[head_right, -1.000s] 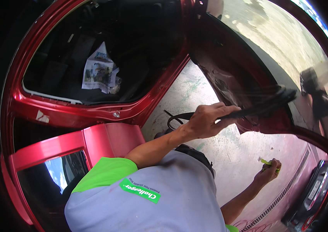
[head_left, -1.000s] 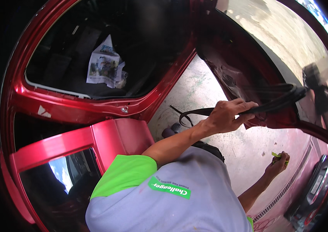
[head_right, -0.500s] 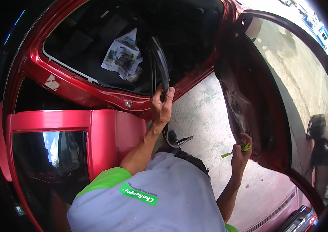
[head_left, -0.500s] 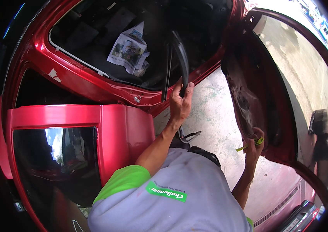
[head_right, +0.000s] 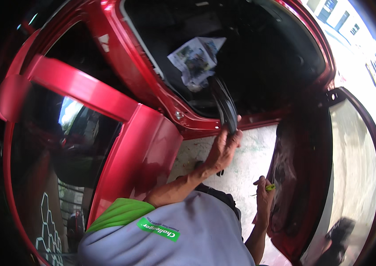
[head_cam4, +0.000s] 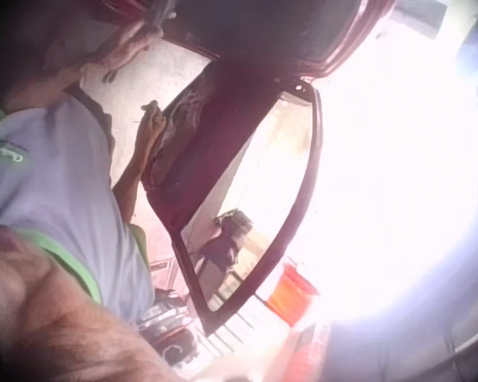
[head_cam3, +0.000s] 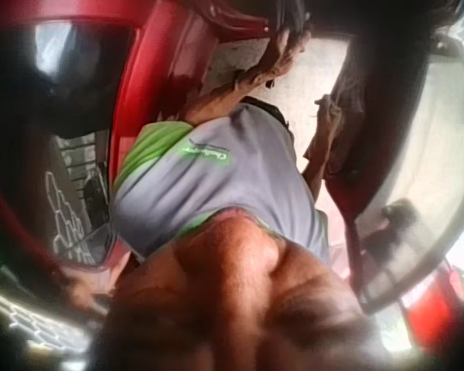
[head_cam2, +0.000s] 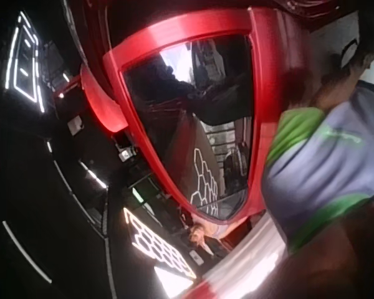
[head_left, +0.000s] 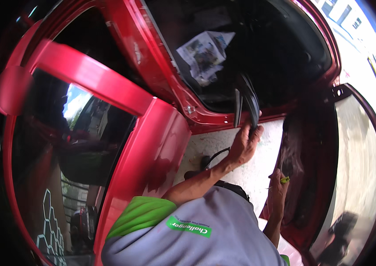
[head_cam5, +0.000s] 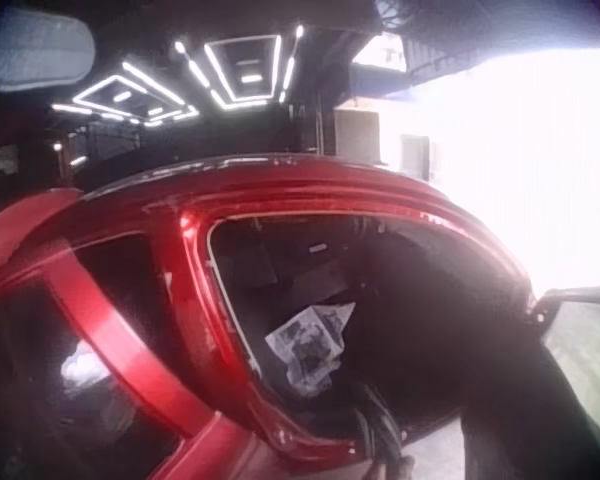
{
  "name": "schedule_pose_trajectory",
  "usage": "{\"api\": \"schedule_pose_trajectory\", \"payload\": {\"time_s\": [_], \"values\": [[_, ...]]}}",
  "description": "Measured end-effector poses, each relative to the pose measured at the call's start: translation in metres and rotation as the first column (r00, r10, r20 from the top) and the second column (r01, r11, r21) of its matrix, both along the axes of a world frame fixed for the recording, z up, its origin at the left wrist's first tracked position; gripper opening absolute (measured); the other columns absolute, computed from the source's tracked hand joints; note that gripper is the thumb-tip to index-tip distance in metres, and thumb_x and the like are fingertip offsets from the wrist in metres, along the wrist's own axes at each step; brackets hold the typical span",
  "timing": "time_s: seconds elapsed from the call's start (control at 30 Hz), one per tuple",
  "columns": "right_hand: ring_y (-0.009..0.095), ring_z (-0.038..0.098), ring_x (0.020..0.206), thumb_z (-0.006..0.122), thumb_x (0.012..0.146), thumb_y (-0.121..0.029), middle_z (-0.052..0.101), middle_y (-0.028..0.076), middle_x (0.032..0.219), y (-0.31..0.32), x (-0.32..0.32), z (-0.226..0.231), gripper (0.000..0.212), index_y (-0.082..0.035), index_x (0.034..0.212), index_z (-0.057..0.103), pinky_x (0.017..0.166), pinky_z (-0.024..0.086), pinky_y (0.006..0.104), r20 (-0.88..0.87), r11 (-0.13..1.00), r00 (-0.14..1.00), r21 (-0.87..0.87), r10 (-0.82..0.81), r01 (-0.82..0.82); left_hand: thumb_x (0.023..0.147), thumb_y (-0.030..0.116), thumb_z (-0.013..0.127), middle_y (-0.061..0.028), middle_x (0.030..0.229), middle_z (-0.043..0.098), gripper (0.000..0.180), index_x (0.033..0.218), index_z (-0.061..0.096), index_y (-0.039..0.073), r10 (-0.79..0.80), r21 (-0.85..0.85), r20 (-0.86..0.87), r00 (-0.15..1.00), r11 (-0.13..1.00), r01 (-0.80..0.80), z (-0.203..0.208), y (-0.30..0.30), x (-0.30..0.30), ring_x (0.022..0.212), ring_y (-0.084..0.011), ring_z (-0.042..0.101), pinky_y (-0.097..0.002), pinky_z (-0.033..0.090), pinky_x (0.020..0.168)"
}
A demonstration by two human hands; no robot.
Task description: The person removes a yellow zip tie from a black rubber weather stripping seal and straightens it. They then fit the seal into the door frame of a red car, pressing it into place along the top and side edges. The person repeats this process for another door, handling the rubber seal and ensuring it is properly seated in the frame.
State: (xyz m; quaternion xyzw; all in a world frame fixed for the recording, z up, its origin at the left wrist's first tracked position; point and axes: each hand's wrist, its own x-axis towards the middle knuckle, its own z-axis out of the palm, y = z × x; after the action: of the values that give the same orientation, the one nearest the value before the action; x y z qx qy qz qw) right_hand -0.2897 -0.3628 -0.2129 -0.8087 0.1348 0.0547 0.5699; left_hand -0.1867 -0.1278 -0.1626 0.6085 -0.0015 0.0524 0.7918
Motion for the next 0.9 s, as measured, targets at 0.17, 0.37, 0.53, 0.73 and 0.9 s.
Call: {"api": "schedule_pose_trajectory", "payload": {"time_s": [0.17,0.37,0.53,0.73,0.9], "values": [[0.014,0.052,0.069,0.063,0.105,-0.03,0.054,0.007,0.077,0.038,0.031,0.025,0.037,0.004,0.094,0.075,0.056,0.04,0.032,0.28,0.908,0.866,-0.189,0.414,-0.373,0.107,0.033,0.06,-0.0068,0.1,0.056,0.052,0.149,0.047,0.005,0.095,0.096,0.061,0.994,0.99,-0.1,0.009,-0.007,-0.047,0.091,-0.0163,0.055,-0.0333,0.049,0.085],[0.022,0.045,0.07,0.045,0.108,-0.05,0.045,0.015,0.079,0.065,0.015,0.06,0.061,0.004,0.099,0.072,0.066,0.039,0.0358,0.383,0.764,0.683,-0.104,0.622,-0.637,0.106,0.029,0.061,-0.0089,0.1,0.064,0.045,0.142,0.054,0.002,0.368,0.095,0.143,0.919,0.919,-0.382,0.013,-0.002,-0.128,0.093,-0.0155,0.062,-0.0305,0.05,0.083],[0.014,0.045,0.071,0.035,0.11,-0.057,0.047,0.005,0.076,0.081,-0.027,0.061,0.073,0.004,0.09,0.07,0.069,0.042,0.0343,0.317,0.71,0.69,0.067,0.651,-0.701,0.111,0.023,0.05,-0.0021,0.107,0.063,0.043,0.15,0.049,0.003,0.58,0.063,0.242,0.778,0.79,-0.609,0.027,0.011,-0.227,0.095,-0.0094,0.055,-0.0267,0.046,0.09],[0.001,0.044,0.062,0.054,0.11,-0.023,0.057,-0.002,0.077,0.111,-0.085,0.062,0.031,-0.005,0.135,0.053,0.055,0.039,0.0193,0.477,0.529,0.533,0.158,0.699,-0.834,0.113,0.031,0.045,-0.0036,0.098,0.062,0.043,0.143,0.051,0.0,0.708,0.028,0.326,0.627,0.656,-0.755,0.043,0.013,-0.341,0.09,-0.0089,0.053,-0.0239,0.043,0.082],[0.005,0.053,0.067,0.053,0.11,-0.016,0.065,0.002,0.089,0.144,-0.146,0.078,0.026,-0.003,0.132,0.058,0.06,0.042,0.0214,0.47,0.345,0.43,0.26,0.771,-0.902,0.114,0.033,0.039,-0.0068,0.084,0.061,0.039,0.131,0.054,0.002,0.832,-0.048,0.353,0.428,0.474,-0.879,0.043,0.014,-0.432,0.071,-0.0099,0.053,-0.0255,0.044,0.065]]}}
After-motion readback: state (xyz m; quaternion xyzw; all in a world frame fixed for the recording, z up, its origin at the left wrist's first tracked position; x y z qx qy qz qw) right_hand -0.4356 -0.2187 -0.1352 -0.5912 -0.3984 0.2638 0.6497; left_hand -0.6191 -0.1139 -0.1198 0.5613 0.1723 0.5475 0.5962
